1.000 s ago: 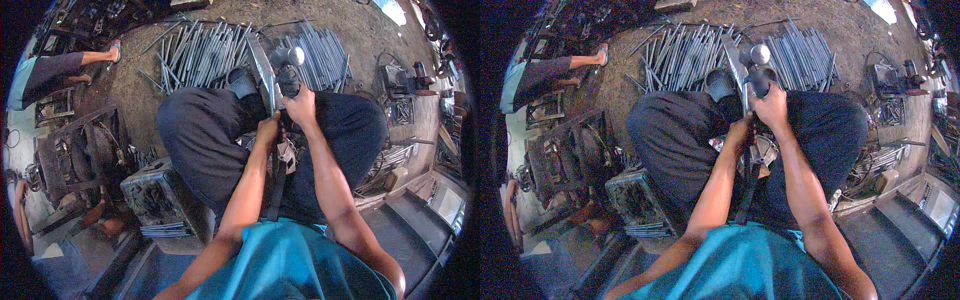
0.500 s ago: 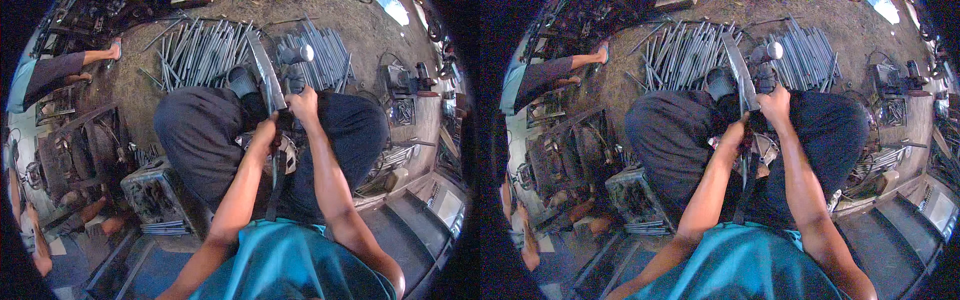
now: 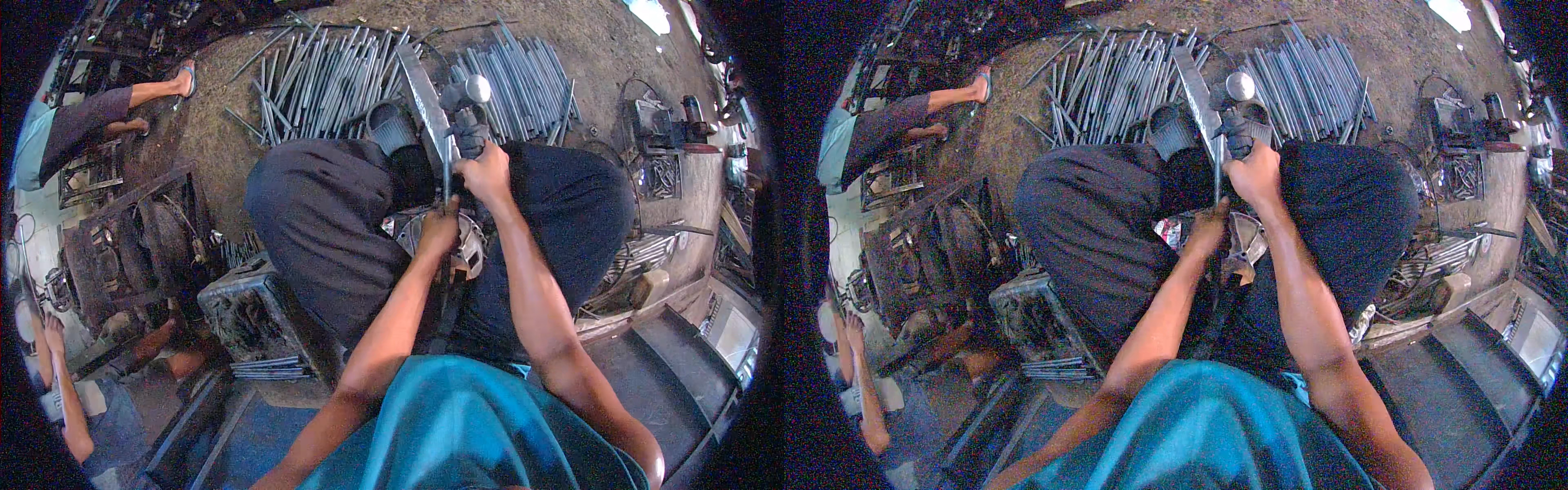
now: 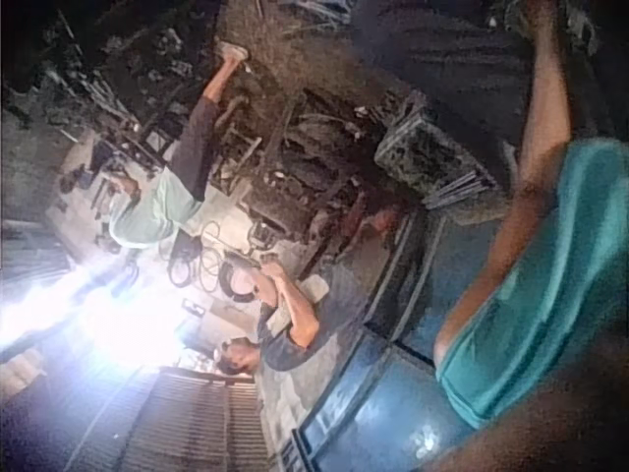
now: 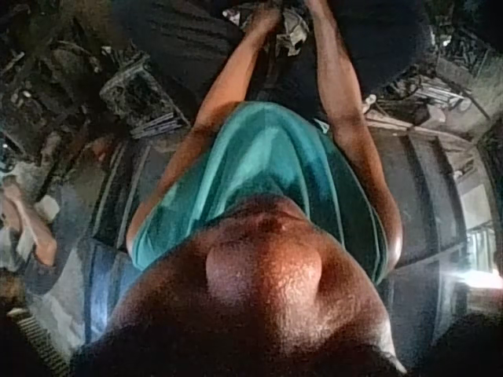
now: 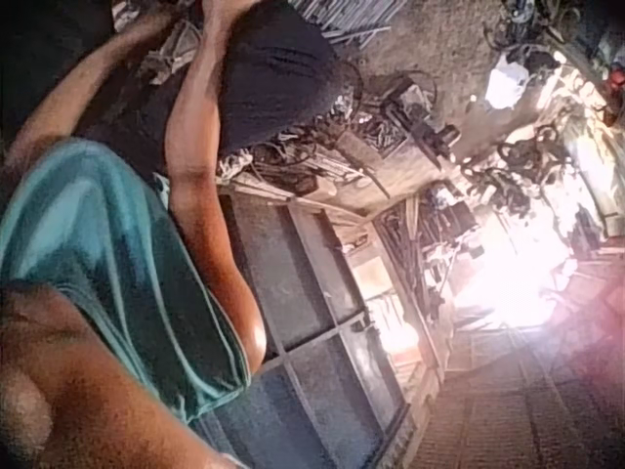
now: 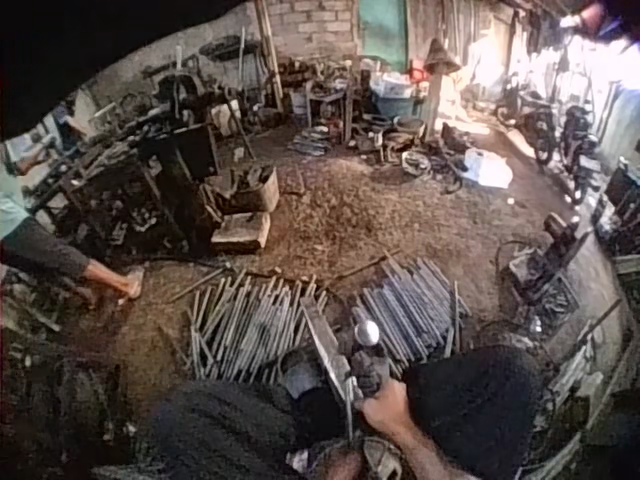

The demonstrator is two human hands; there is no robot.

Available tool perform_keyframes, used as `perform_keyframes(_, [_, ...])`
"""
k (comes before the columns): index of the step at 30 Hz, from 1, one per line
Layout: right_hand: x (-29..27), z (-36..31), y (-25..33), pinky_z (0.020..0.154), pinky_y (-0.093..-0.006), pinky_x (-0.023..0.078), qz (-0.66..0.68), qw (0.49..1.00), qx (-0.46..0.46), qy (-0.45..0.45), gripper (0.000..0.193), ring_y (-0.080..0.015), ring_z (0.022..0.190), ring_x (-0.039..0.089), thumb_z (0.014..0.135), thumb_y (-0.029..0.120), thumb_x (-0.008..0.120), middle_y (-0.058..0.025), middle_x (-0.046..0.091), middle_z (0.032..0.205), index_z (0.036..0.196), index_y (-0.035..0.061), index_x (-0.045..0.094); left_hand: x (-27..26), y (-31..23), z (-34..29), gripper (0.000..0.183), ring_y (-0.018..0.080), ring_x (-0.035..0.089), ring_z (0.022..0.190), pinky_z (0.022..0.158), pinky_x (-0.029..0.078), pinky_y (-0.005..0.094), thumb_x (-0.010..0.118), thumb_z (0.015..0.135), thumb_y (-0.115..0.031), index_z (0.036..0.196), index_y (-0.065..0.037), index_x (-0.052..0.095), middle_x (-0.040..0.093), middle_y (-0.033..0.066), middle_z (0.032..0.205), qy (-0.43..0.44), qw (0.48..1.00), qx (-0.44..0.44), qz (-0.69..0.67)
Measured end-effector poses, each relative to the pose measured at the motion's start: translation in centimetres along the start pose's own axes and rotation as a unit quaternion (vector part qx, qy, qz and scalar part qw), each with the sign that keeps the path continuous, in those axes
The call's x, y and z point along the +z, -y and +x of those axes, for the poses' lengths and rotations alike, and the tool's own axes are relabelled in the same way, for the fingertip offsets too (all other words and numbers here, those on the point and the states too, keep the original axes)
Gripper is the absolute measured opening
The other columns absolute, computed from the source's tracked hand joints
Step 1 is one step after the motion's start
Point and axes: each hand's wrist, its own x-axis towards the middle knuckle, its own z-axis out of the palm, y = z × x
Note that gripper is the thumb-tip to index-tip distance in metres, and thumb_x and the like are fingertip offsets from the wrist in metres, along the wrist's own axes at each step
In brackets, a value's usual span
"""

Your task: The person hammers a metal pin into a metal joint assembly to secure it.

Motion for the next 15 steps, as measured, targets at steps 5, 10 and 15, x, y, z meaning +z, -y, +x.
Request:
perform_keyframes(5, [0.3,-0.8,-1.2,0.077,-0.0392,0.05,0.014,0.997,0.067,0.045,0.031,-0.0327,0.081,0.067,0.059,0.011,0.067,-0.0209,0.067,0.083,0.087,-0.0023,0.064,0.8,0.7,0.1,0.052,0.0477,0.06,0.093,0.078,0.044,0.0503,0.05,0.092,-0.043,0.093,0.007,0.063,0.061,0.0338,0.091,-0.086,0.995,-0.002,0.042])
perform_keyframes(10, [-1.3,-2.0,-0.1,0.076,-0.0406,0.05,-0.03,0.999,0.025,0.034,0.033,-0.0345,0.078,0.066,0.058,0.01,0.067,-0.0204,0.067,0.082,0.089,-0.0022,0.064,1.9,-0.8,-1.7,0.041,0.0499,0.057,0.087,0.074,0.044,0.0522,0.049,0.093,-0.032,0.093,0.008,0.06,0.059,0.0339,0.085,-0.128,0.986,0.098,0.03])
perform_keyframes(15, [-2.9,-3.0,4.6,0.071,-0.0386,0.05,0.047,0.998,-0.047,0.006,0.029,-0.0335,0.074,0.066,0.061,0.008,0.066,-0.0187,0.067,0.077,0.087,-0.0035,0.062,2.4,1.5,-0.3,0.029,0.0491,0.057,0.082,0.068,0.044,0.0499,0.051,0.092,-0.022,0.09,0.006,0.057,0.059,0.0314,0.082,-0.138,0.972,0.186,0.028])
